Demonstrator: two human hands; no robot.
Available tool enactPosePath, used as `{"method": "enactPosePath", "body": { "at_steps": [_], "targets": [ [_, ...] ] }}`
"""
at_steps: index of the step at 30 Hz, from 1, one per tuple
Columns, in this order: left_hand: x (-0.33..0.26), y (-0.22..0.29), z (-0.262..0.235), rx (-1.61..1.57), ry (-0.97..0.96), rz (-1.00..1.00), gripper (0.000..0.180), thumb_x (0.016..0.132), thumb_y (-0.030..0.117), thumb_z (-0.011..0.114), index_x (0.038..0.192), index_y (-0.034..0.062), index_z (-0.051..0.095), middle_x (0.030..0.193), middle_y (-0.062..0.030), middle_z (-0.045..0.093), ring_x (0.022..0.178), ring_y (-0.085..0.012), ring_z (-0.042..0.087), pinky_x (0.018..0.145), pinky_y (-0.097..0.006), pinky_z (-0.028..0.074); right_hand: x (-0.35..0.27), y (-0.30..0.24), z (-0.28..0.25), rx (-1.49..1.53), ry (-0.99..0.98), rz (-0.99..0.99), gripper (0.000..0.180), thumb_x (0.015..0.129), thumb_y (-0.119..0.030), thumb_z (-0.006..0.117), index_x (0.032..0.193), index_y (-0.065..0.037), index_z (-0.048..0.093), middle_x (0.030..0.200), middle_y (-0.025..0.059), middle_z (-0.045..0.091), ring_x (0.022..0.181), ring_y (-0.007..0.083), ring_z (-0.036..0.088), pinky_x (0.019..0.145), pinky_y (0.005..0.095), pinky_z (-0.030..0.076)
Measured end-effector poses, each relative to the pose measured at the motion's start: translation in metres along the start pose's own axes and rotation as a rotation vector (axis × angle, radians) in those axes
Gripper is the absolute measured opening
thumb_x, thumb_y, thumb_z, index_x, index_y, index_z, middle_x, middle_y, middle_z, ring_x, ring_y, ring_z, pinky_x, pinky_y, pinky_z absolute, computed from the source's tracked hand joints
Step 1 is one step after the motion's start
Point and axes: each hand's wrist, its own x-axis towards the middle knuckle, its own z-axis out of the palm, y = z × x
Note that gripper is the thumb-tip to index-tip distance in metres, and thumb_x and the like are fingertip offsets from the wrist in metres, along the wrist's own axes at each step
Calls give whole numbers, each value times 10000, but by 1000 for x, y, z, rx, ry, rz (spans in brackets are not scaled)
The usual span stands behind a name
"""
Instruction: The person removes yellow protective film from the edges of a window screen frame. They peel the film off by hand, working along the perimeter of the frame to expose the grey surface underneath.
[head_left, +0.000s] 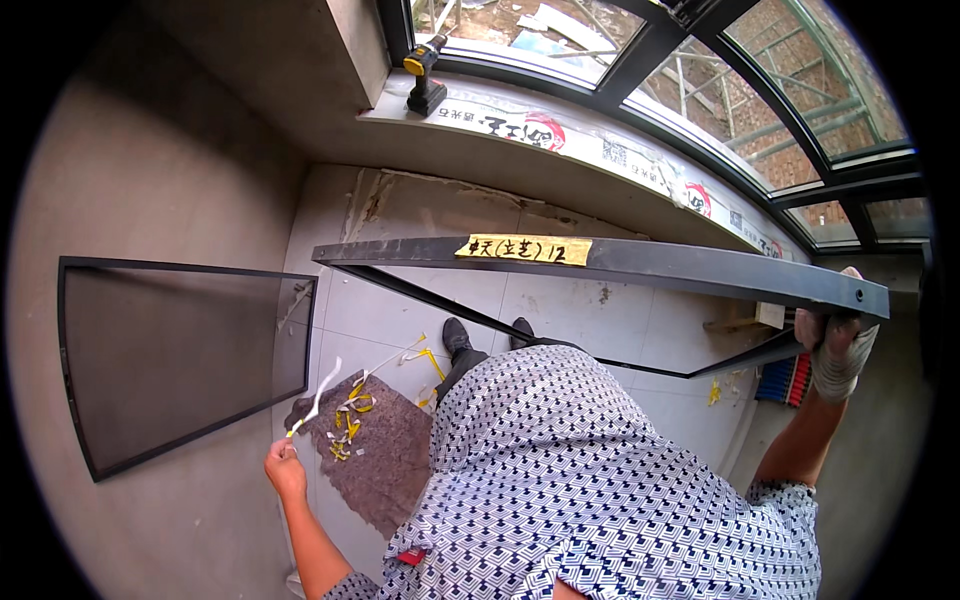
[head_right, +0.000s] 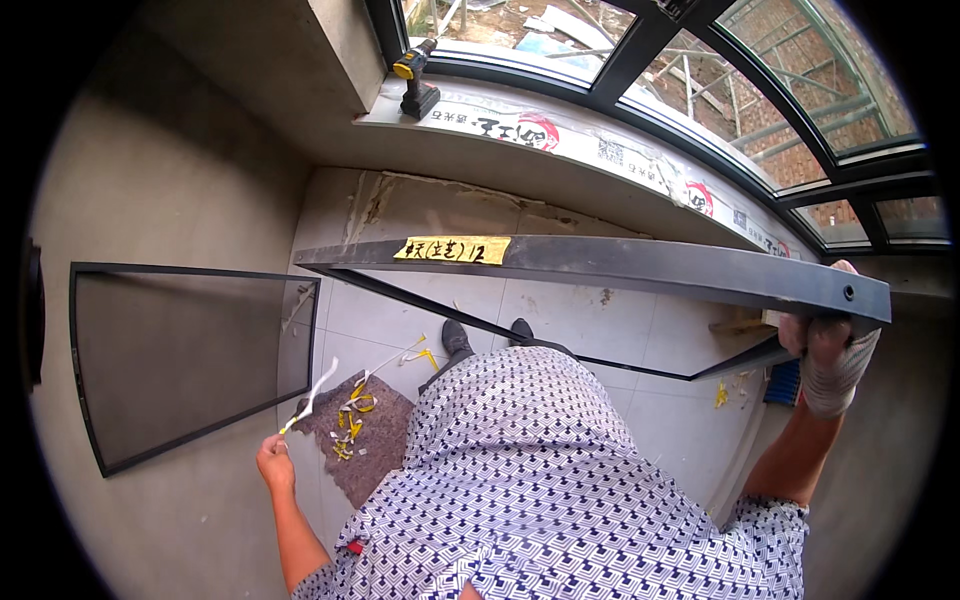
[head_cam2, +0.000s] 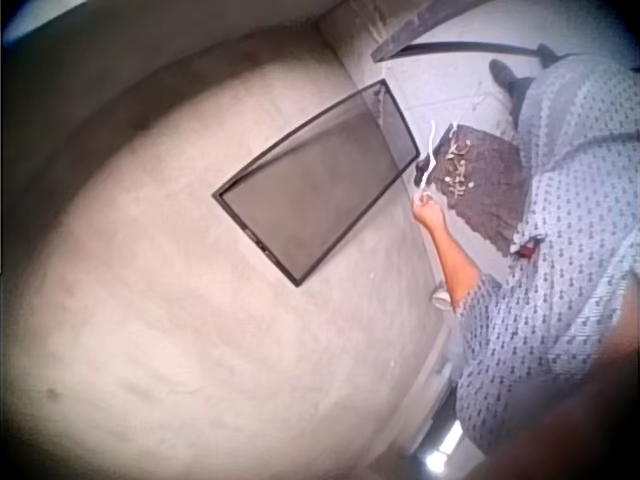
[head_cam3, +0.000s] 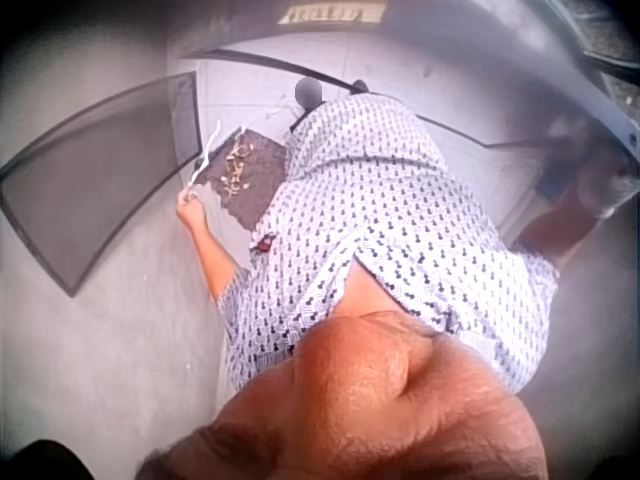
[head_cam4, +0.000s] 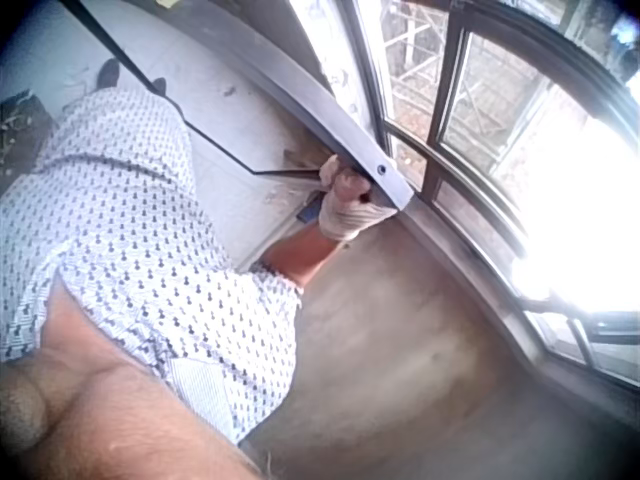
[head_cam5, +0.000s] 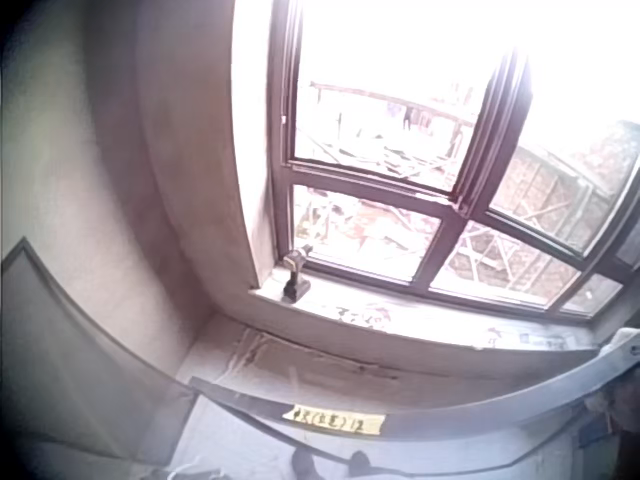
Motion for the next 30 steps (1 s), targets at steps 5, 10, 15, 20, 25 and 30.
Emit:
{"method": "enactPosePath", "body": {
  "at_steps": [5,10,15,20,25,30],
  "targets": [
    [-2,39,-5,-67,21,126,148,994,34,596,1071,-22,709,895,-51,690,809,-135,622,754,-304,505,-3,14,-1,-109,122,28,737,810,-746,729,970,-73,474,540,-24,467,407,55,446,399,224,354],
    [9,61,-4,-413,7,116,165,1040,53,566,1104,-61,666,1022,-109,715,979,-202,708,912,-327,575,-6,30,-10,-140,102,18,729,838,-706,732,1045,-39,524,579,-1,516,429,68,474,411,235,370],
    [18,81,-9,-463,-5,170,150,1037,1,545,1097,-89,648,1119,-114,599,912,-197,720,845,-324,631,-8,58,-31,-125,103,26,615,959,-588,669,1107,-2,552,588,31,532,425,93,479,407,255,379],
    [19,107,-7,-495,-27,170,148,1034,-19,535,1082,-89,656,1148,-106,565,883,-166,712,815,-319,638,-8,79,-59,-79,85,59,612,966,-583,661,1116,3,562,608,34,533,430,96,475,409,260,374],
    [18,115,-5,-531,-58,210,137,1010,-29,572,1066,-76,688,1147,-85,602,843,-150,693,800,-295,601,-7,74,-55,-77,74,194,667,935,-640,665,1099,-3,557,630,23,540,451,84,483,423,248,365],
    [20,122,-6,-116,-1,344,153,1002,92,647,1066,-10,742,1016,-52,686,880,-156,678,837,-297,529,-3,43,-13,-133,25,131,733,863,-716,698,1032,-20,542,624,0,537,456,65,484,430,235,367]
  ]
}}
